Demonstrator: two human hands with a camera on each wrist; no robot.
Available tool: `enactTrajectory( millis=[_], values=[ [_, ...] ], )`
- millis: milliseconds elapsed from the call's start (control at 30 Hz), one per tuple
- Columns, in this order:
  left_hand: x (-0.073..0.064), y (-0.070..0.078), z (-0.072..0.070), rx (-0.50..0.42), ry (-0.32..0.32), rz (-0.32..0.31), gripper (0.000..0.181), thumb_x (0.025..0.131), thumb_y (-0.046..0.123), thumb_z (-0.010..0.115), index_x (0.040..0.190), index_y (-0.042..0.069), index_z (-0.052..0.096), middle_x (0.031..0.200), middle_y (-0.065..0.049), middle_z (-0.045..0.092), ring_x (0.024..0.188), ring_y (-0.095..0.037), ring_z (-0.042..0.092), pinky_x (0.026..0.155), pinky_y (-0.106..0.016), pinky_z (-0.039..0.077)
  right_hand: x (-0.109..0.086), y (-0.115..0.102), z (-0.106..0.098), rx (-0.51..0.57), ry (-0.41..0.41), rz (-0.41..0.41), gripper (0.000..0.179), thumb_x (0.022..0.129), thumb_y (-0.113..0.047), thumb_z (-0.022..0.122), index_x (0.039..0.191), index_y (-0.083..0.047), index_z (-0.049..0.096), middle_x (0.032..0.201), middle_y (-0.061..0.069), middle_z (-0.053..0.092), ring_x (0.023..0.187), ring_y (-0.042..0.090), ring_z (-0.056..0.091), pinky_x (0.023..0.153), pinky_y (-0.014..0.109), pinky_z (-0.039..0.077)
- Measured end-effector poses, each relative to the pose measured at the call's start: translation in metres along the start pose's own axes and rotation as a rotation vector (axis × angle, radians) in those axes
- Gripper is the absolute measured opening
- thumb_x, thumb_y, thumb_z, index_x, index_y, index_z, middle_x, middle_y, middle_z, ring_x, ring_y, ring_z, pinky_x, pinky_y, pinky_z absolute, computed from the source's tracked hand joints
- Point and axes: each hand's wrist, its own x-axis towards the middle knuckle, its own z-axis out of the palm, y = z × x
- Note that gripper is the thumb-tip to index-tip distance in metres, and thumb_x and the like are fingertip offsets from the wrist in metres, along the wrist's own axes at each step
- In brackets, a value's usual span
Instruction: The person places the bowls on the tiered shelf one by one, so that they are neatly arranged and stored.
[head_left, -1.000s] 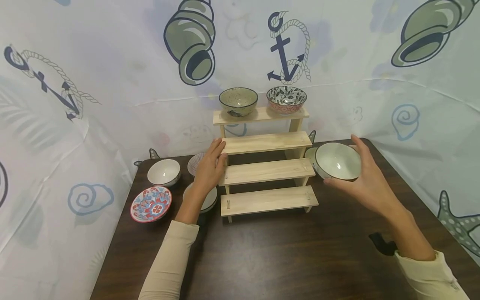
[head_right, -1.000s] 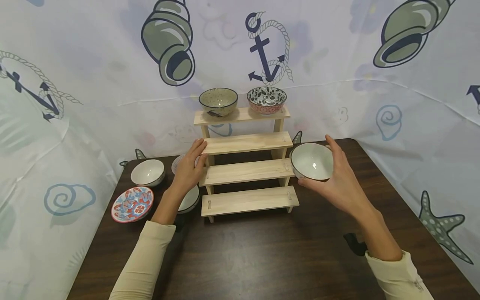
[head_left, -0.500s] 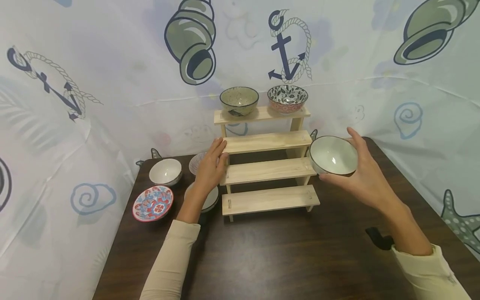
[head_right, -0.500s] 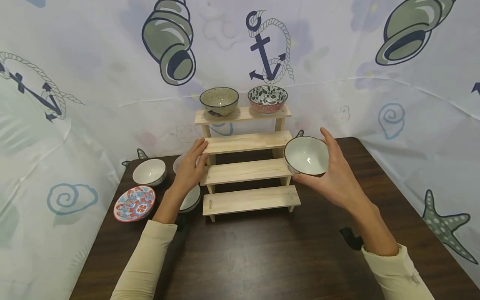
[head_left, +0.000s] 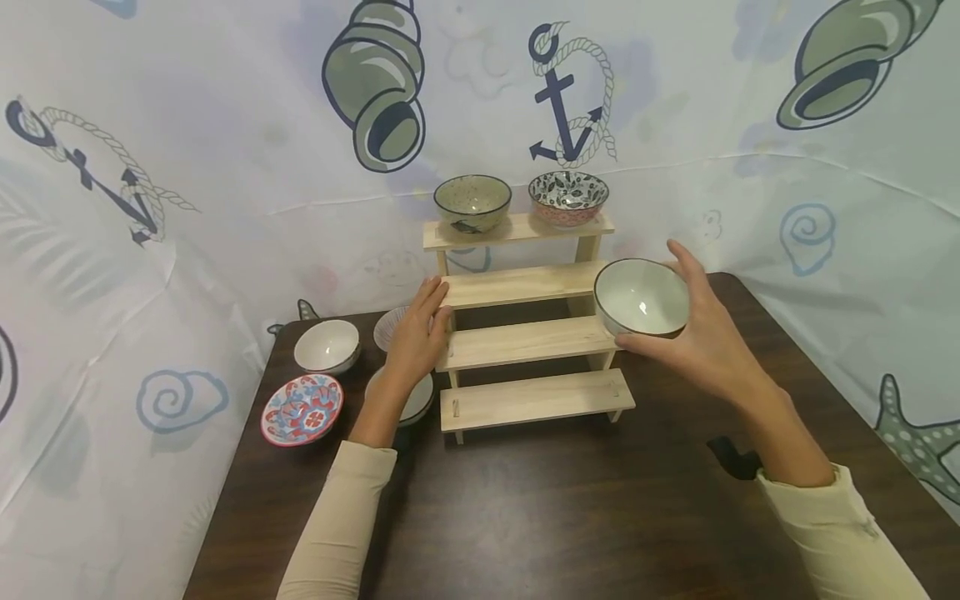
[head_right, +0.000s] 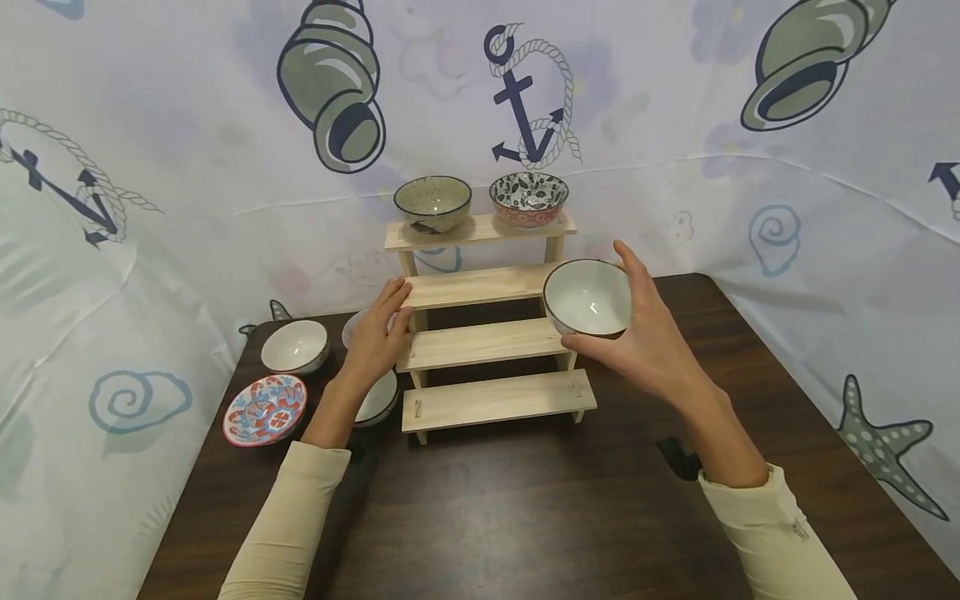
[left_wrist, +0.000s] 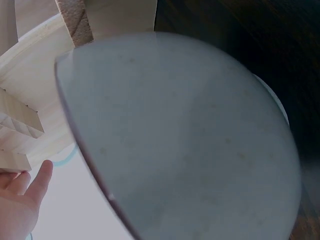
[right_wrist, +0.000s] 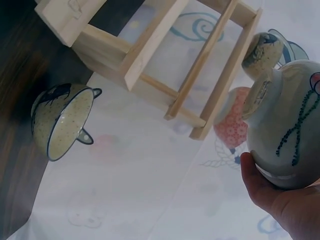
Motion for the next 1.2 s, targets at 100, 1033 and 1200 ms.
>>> enactTrajectory(
  millis=[100,1033,1200],
  values=[
    [0.001,0.0,-0.001,-0.012,0.0,0.003,0.051,0.112,0.031,0.045,0.158,0.01,0.042,0.169,-0.007,0.034,0.16,-0.026,0.023,0.127,-0.052,0.027,0.003,-0.003,0.002,0.003,-0.003,-0.004,0.125,0.075,-0.032,0.094,0.166,-0.035,0.008,0.158,0.014,0.044,0.129,0.039,0.054,0.104,0.06,0.043],
    [0.01,-0.012,-0.005,-0.134,-0.092,-0.061,0.07,0.107,0.041,0.056,0.163,0.01,0.029,0.173,-0.009,0.019,0.159,-0.035,0.021,0.125,-0.06,0.026,0.035,-0.009,0.026,0.049,-0.095,-0.032,0.123,0.076,-0.037,0.092,0.165,-0.039,0.007,0.163,0.015,0.037,0.128,0.038,0.055,0.102,0.058,0.048],
    [0.009,-0.013,-0.004,-0.143,-0.085,-0.054,0.069,0.107,0.04,0.056,0.162,0.008,0.03,0.172,-0.012,0.02,0.159,-0.037,0.023,0.125,-0.061,0.027,0.038,-0.011,0.034,0.045,-0.103,-0.047,0.123,0.075,-0.037,0.092,0.165,-0.038,0.008,0.162,0.016,0.037,0.127,0.039,0.056,0.1,0.058,0.05]
  ],
)
